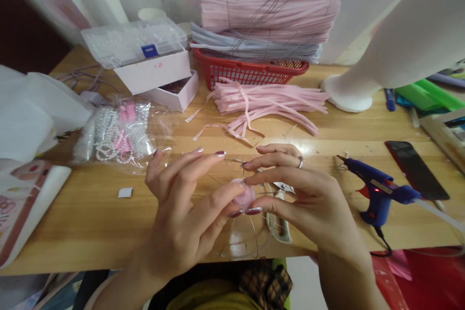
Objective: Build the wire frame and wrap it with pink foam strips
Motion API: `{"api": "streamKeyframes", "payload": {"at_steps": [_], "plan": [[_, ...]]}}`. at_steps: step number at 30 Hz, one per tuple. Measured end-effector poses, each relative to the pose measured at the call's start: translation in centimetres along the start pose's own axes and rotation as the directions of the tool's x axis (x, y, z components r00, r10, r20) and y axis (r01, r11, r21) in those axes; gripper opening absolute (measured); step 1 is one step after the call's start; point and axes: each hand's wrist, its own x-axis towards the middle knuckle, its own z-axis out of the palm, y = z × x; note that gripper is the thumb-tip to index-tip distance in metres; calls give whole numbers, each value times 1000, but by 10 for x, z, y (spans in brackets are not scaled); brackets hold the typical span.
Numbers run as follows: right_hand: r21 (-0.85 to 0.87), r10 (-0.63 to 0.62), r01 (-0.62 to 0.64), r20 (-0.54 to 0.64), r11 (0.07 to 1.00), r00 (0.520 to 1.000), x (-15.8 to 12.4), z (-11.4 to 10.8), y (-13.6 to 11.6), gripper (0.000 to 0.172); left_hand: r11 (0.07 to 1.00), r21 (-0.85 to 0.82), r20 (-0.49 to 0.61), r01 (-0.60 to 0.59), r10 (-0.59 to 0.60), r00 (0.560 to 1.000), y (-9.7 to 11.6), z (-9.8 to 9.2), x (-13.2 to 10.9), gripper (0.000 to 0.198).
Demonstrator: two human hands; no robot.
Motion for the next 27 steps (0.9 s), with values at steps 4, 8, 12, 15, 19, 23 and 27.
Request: {"api": "streamKeyframes", "payload": {"at_steps": [4,8,12,15,19,23,27], "plan": [[-16,52,-52,10,999,999,-4,2,-1,18,1000,-4,17,8,-8,1000,2,0,-2,19],[-27,100,-100,-2,995,995,-8,5,-5,22,996,-66,52,52,-48,998,0,-2,-5,22],[-49,124,-126,-34,991,992,-10,7,-9,22,988,-148,36,49,-44,998,-4,-1,-9,33],[-63,130,-133,-55,989,990,-11,8,-13,20,982,-186,11,43,-42,999,-5,3,-10,38],[-86,98,-107,-99,991,990,-12,11,-16,18,977,-207,17,44,-42,999,-3,3,-11,33],[-131,68,-86,-135,988,988,-15,15,-20,16,977,-205,54,57,-47,997,1,0,-13,34],[-252,73,-116,-177,961,982,-18,19,-28,18,968,-246,57,49,-36,998,3,1,-17,39]]}}
